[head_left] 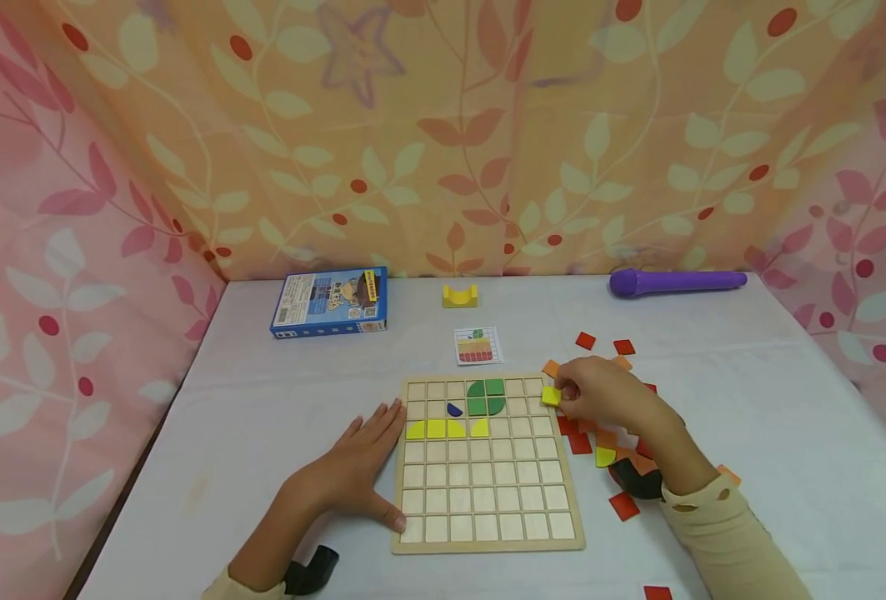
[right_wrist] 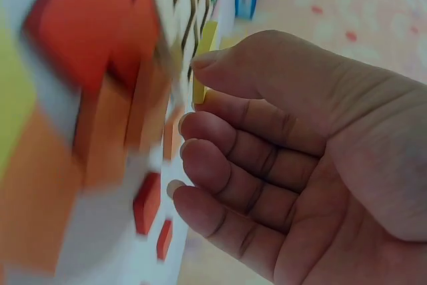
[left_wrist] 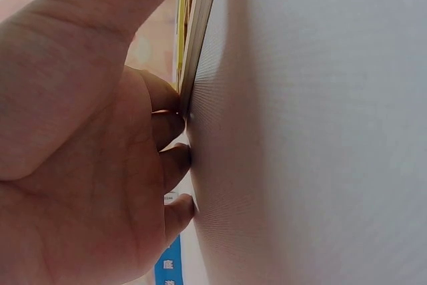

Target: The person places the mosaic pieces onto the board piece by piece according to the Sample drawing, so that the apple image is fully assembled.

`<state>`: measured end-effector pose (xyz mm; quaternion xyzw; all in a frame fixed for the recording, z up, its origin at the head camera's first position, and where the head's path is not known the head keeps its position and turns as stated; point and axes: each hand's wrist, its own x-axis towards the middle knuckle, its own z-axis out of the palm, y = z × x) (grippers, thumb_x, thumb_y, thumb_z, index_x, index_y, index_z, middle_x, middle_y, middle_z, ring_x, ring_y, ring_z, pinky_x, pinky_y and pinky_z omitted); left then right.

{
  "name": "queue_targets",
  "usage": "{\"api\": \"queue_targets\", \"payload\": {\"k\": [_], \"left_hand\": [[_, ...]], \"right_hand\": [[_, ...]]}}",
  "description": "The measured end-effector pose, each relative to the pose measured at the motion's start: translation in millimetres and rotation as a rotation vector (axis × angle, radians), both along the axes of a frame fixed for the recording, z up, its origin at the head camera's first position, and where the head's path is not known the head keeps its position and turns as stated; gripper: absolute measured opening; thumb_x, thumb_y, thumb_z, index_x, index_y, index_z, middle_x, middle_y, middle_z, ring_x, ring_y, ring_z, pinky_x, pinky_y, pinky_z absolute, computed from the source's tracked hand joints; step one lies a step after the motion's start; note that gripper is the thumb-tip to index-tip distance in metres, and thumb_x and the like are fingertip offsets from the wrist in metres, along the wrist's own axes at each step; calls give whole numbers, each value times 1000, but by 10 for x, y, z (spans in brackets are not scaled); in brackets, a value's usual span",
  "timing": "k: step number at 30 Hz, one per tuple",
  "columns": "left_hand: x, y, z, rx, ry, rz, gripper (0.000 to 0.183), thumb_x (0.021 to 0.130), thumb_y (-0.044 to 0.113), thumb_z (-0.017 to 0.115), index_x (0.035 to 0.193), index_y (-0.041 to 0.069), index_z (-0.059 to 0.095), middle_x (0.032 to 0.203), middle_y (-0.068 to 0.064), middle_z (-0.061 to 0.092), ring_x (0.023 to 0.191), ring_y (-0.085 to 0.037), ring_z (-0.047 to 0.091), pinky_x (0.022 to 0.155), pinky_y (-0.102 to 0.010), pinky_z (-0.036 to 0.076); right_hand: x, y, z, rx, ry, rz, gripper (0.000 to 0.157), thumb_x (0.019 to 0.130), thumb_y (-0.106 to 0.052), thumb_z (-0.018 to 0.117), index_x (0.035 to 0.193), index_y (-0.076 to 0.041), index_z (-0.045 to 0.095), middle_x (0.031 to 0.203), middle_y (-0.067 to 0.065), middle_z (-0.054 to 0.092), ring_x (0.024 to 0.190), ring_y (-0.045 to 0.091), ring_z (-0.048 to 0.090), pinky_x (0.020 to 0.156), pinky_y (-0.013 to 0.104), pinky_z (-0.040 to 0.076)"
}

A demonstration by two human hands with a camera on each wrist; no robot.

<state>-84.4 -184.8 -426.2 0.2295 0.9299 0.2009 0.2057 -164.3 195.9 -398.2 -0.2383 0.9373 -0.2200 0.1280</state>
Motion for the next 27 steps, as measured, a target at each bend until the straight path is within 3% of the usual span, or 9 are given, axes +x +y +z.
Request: {"api": "queue_targets", "payload": {"k": [10,15,21,27], "left_hand": [[0,-17,-31,-12,5,-7,146,54,70,87,161,6,11,167,-8,6,153,-29,2,120,-53,5],[2,-25,-37,-26,3,-1,147,53,71,87,161,7,10,167,-6,6,153,-27,1,120,-52,5],[-3,-21,-17,-1,10,-2,146,53,69,88,161,4,13,167,-10,8,153,-30,3,120,-54,5],[-3,-8,-27,-1,13,-9,145,54,69,88,161,4,13,167,-10,8,153,-30,3,120,-54,5]], "right_hand": [[147,-370,-36,36,32,113,11,80,-5,72,86,-12,66,70,-3,48,66,11,46,56,26,34],[230,-524,-38,52,93,161,13,80,-3,71,80,-14,63,69,-5,45,66,11,44,56,26,34],[289,-649,-60,79,160,169,9,84,-6,72,83,-13,66,71,-6,46,65,11,44,58,26,36],[319,-669,-56,116,126,120,7,84,-8,73,86,-13,69,72,-6,50,67,13,47,60,28,39]]}}
